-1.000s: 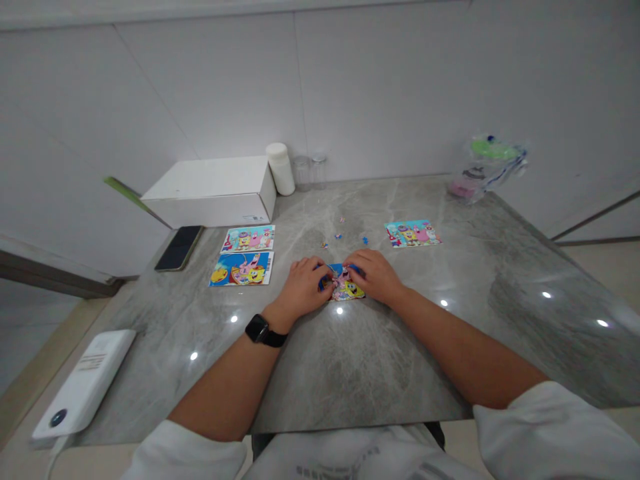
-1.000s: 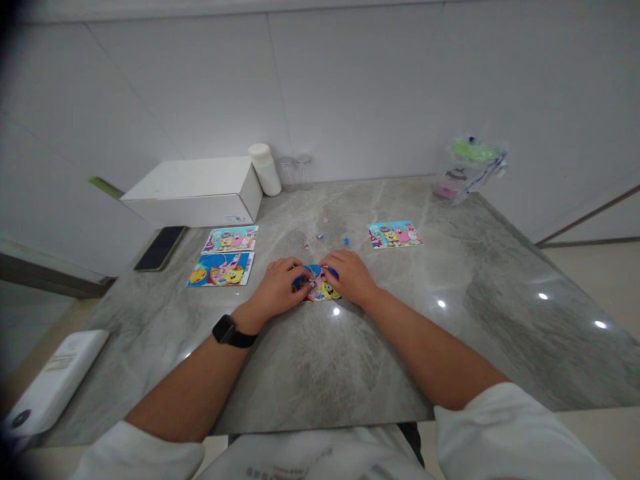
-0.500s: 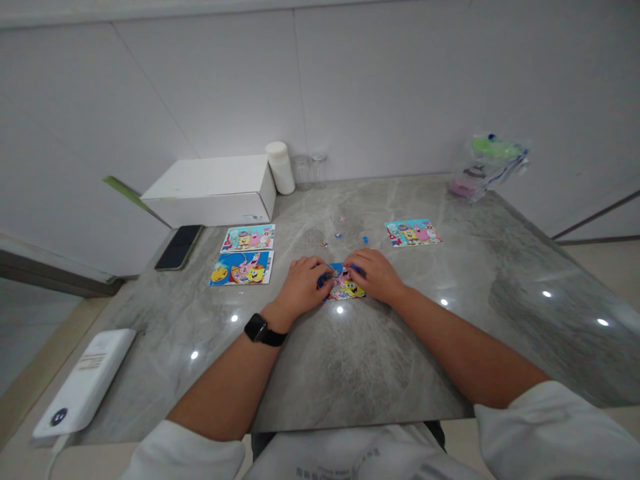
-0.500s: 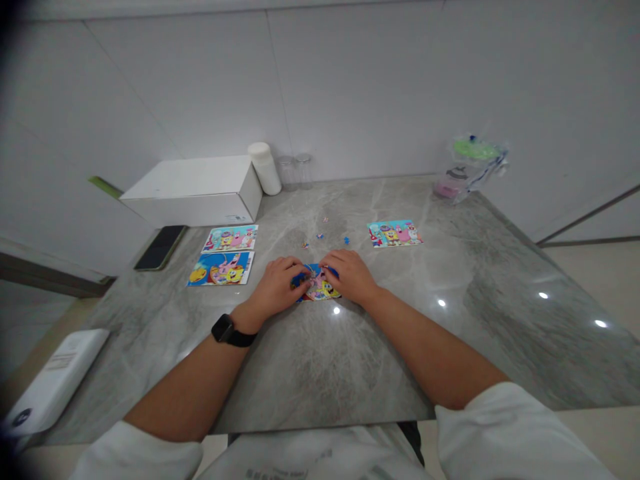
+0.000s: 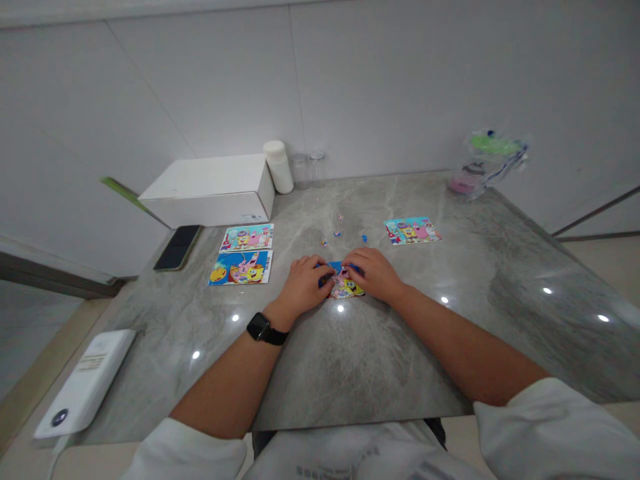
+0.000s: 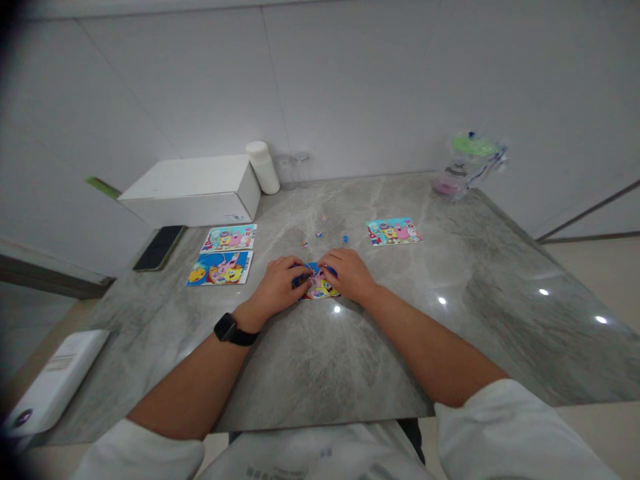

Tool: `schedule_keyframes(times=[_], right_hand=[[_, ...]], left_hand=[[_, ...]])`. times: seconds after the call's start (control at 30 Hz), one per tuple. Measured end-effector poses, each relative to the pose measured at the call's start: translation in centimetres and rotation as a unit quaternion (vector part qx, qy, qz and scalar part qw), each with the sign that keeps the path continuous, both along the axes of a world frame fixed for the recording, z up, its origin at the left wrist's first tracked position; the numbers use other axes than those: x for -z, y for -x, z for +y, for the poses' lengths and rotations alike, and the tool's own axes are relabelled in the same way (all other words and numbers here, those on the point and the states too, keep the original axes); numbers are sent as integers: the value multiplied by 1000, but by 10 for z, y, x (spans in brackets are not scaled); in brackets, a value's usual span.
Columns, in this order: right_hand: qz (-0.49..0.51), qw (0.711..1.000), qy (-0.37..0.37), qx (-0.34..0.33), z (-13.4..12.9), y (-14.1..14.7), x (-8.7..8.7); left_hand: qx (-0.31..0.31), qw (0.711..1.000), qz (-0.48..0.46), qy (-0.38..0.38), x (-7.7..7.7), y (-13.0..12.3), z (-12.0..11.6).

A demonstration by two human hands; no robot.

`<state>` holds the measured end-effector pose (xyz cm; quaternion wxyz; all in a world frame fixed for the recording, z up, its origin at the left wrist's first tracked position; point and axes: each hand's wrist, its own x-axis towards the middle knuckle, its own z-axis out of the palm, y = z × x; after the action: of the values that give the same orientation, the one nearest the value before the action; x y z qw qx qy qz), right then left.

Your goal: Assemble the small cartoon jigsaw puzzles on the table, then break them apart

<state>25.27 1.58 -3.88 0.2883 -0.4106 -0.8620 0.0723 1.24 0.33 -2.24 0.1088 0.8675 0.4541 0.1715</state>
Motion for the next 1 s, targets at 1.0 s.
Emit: schedule_keyframes(times=[1.0], right_hand=[[-10, 1000, 8, -3, 1, 1, 1]], left_hand=[[-12, 1000, -4, -5, -1, -6, 1]])
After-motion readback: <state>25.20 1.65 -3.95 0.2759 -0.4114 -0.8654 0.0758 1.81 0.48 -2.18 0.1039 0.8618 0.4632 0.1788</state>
